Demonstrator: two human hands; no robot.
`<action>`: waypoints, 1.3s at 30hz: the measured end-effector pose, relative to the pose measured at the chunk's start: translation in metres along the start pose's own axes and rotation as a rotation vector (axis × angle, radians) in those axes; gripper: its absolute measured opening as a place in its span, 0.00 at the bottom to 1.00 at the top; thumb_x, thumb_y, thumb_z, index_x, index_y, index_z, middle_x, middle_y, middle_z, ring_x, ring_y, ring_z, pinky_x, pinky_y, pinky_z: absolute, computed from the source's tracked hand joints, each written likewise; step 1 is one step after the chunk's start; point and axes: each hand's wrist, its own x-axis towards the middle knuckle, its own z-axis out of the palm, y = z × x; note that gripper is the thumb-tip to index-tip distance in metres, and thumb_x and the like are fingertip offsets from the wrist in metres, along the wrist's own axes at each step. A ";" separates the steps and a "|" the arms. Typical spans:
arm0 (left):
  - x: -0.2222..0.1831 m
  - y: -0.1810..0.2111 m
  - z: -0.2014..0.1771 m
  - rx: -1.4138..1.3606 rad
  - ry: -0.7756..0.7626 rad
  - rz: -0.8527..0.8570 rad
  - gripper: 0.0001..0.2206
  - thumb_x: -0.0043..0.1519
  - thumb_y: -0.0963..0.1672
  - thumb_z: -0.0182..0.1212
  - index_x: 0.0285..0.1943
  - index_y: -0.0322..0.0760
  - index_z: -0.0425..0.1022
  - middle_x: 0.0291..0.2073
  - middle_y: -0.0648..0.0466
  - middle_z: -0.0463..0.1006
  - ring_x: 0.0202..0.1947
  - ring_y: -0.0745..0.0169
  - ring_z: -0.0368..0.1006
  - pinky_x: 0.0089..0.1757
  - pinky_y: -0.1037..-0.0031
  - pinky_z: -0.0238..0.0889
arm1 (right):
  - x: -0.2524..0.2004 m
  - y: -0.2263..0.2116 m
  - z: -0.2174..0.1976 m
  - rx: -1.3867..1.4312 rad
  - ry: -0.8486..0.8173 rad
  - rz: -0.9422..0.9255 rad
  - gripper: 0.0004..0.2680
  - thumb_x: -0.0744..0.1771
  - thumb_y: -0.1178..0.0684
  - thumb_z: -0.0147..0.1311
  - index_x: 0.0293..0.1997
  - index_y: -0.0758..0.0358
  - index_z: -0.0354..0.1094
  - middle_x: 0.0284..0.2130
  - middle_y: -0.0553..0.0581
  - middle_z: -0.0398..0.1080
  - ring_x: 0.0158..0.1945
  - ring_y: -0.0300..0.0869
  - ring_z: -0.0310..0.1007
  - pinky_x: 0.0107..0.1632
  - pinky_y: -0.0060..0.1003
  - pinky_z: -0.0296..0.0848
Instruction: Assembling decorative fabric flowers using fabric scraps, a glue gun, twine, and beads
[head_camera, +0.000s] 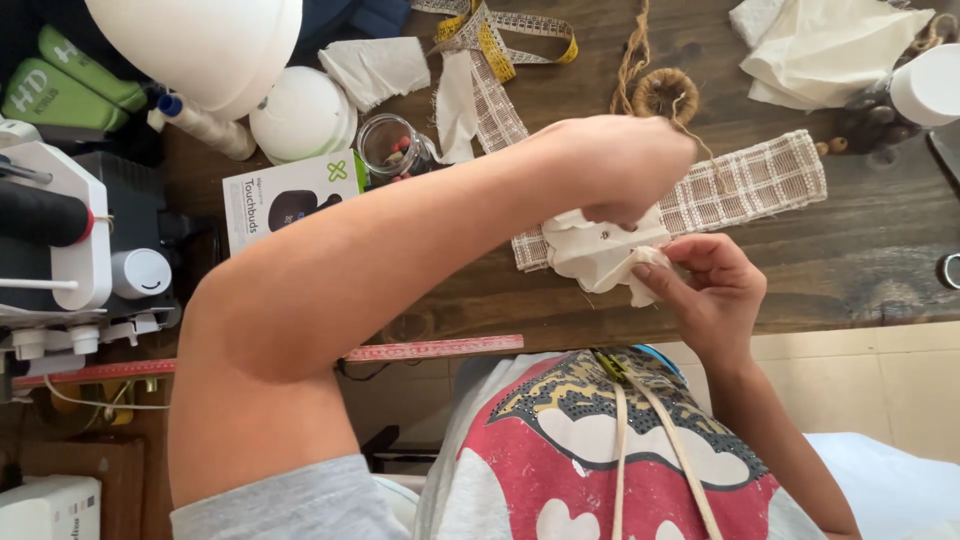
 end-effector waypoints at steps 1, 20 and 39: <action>-0.011 -0.004 0.006 -0.002 0.004 -0.001 0.11 0.49 0.42 0.80 0.34 0.35 0.83 0.22 0.46 0.82 0.26 0.46 0.82 0.30 0.55 0.77 | 0.001 0.003 -0.002 -0.003 -0.003 -0.001 0.13 0.61 0.64 0.73 0.42 0.70 0.68 0.37 0.59 0.77 0.45 0.35 0.75 0.50 0.33 0.76; 0.020 -0.030 0.225 -1.431 0.522 0.017 0.08 0.65 0.39 0.60 0.49 0.29 0.82 0.26 0.44 0.82 0.22 0.67 0.77 0.27 0.81 0.78 | 0.036 0.015 0.002 -0.359 -0.255 -0.525 0.06 0.63 0.60 0.69 0.41 0.59 0.81 0.37 0.54 0.79 0.40 0.47 0.79 0.46 0.40 0.76; -0.040 0.035 0.215 -1.031 0.907 0.090 0.04 0.63 0.42 0.66 0.35 0.39 0.81 0.33 0.52 0.84 0.35 0.50 0.82 0.38 0.69 0.74 | -0.031 0.032 -0.031 -0.114 -0.292 -0.069 0.04 0.60 0.65 0.66 0.34 0.70 0.77 0.31 0.62 0.79 0.30 0.42 0.79 0.36 0.34 0.78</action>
